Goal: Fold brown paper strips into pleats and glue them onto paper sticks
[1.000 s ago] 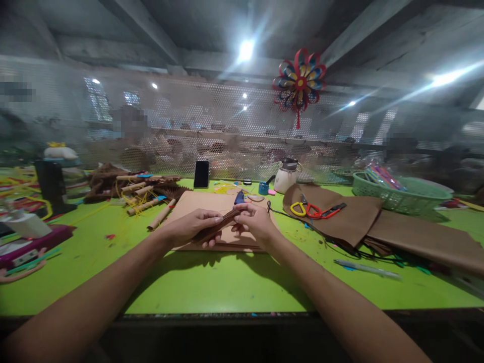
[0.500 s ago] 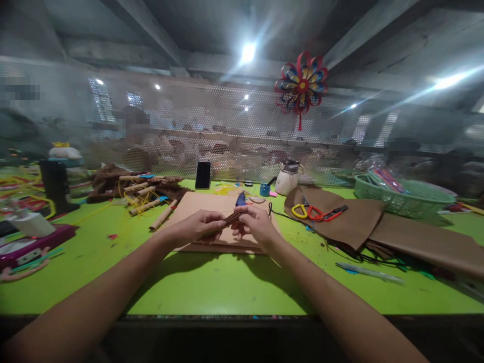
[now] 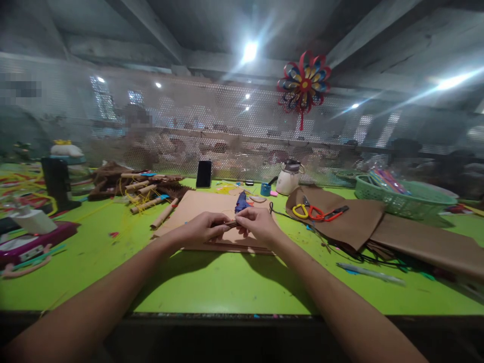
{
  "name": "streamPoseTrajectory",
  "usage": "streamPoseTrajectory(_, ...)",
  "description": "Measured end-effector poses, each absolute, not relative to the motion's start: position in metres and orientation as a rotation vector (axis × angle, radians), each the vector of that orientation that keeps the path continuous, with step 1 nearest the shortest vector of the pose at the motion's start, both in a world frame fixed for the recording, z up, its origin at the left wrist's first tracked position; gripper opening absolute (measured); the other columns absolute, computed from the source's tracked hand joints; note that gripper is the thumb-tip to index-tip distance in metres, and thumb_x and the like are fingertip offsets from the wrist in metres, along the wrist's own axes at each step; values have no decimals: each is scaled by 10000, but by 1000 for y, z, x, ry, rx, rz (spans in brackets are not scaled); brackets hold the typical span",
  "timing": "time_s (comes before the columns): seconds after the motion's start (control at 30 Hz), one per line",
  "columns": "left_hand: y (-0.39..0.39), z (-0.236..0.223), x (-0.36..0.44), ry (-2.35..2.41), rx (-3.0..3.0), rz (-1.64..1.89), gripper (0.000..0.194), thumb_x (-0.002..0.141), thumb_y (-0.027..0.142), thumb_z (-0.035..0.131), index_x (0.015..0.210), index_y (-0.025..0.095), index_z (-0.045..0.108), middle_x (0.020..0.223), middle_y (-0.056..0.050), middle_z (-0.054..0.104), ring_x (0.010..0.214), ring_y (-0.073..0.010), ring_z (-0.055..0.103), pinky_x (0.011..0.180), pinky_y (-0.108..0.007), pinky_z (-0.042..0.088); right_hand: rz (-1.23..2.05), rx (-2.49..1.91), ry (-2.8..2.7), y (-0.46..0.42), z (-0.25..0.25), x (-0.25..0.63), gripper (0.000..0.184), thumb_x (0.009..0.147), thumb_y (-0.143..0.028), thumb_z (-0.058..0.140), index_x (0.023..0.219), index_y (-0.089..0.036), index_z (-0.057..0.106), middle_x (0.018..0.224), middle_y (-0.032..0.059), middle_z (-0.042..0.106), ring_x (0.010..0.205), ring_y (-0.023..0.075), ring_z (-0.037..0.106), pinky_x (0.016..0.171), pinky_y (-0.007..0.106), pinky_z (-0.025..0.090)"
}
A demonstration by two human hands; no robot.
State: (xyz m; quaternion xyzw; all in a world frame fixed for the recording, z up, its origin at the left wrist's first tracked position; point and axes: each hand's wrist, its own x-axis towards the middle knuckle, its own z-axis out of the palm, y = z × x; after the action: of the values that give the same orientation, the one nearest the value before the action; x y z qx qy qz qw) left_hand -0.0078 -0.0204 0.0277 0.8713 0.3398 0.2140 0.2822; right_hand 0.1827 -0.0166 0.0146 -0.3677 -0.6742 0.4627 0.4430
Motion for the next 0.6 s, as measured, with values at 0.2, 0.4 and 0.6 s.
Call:
streamPoseTrajectory(0.2,-20,26,-9,918,2371,585,414,866,480,337,787,145,568,641,-1,524,576,-101,449,562,-221,337,1132,-906,-1686,-12,12,185,341,633,-412,677,780,-107,635,571,11,580,485,96,511,506,262,426)
streamPoseTrajectory(0.4,-14,25,-12,950,2291,522,453,854,532,311,726,154,526,621,-5,524,552,-110,455,547,-228,347,1138,-917,-1674,-10,10,184,343,604,-400,699,769,-106,642,570,14,587,498,101,517,513,265,432)
streamPoseTrajectory(0.6,-16,25,-11,935,2323,522,440,835,541,346,730,159,535,606,-4,528,557,-118,459,550,-233,351,1198,-948,-1733,-13,16,187,367,614,-405,698,804,-96,642,577,12,589,508,96,517,524,251,422)
